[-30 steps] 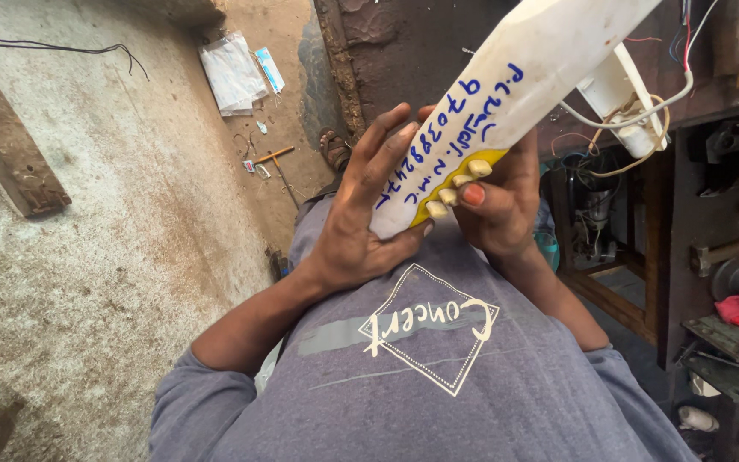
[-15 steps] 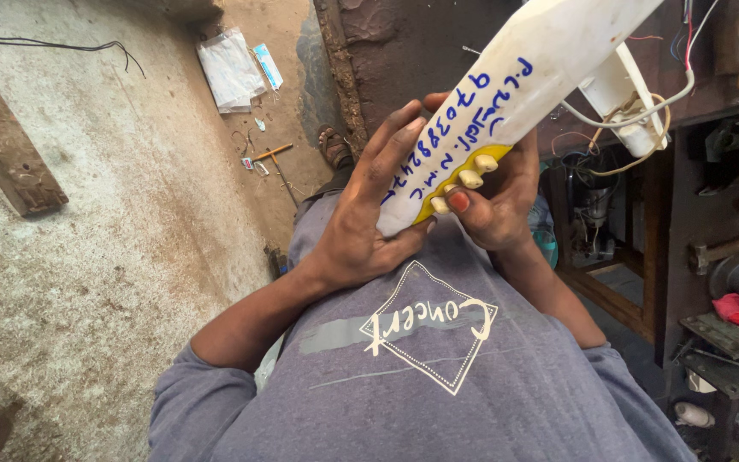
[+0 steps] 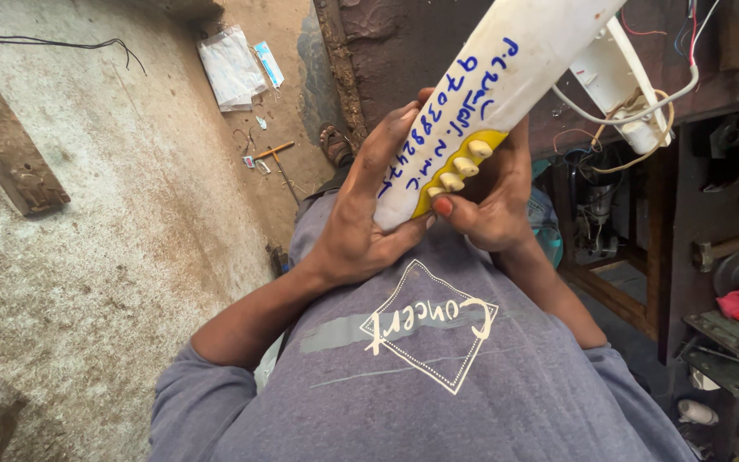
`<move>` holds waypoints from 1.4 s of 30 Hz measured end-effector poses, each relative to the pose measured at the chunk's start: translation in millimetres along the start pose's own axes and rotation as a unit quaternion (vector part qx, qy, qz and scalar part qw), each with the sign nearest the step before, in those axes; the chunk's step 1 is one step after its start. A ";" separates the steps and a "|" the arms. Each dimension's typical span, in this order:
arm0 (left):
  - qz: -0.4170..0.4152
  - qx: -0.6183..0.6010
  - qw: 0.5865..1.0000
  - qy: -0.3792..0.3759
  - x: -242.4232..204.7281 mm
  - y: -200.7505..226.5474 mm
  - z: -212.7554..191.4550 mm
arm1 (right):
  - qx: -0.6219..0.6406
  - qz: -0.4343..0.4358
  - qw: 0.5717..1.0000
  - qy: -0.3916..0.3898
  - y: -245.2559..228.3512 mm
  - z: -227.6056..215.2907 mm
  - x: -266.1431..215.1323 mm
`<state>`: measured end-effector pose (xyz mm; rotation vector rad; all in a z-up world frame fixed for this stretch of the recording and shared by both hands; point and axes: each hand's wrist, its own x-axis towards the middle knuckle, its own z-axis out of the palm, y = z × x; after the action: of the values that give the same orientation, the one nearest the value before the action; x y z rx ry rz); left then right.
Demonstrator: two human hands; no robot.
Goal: The person assembles a white and yellow plastic device by inserting small cylindrical components into slots, applying adhesive from a bottle, and using a screwdriver to secure internal parts. The person repeatedly rotates and repositions the device while working on its internal wiring and components.
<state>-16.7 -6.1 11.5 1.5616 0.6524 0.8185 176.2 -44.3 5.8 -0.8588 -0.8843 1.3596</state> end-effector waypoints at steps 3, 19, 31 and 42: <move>-0.029 -0.042 0.999 -0.008 -0.2 1.5 0.3 | 0.015 0.011 1.000 -0.003 -2.2 -0.5 1.1; -0.061 -0.025 0.998 0.018 5.3 -0.8 0.0 | -0.011 0.039 0.999 0.001 3.2 -4.1 -0.1; -0.073 0.172 0.982 0.033 16.1 -0.7 0.8 | -0.016 0.042 0.999 -0.012 -2.5 -2.2 -4.0; -0.066 -0.126 0.990 0.001 19.5 -31.3 5.2 | -0.088 0.056 0.995 -0.001 -17.7 6.1 -17.0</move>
<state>0.3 10.8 -17.0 1.2758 0.6216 0.7715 178.1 -61.8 23.9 -1.0547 -0.9803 1.3943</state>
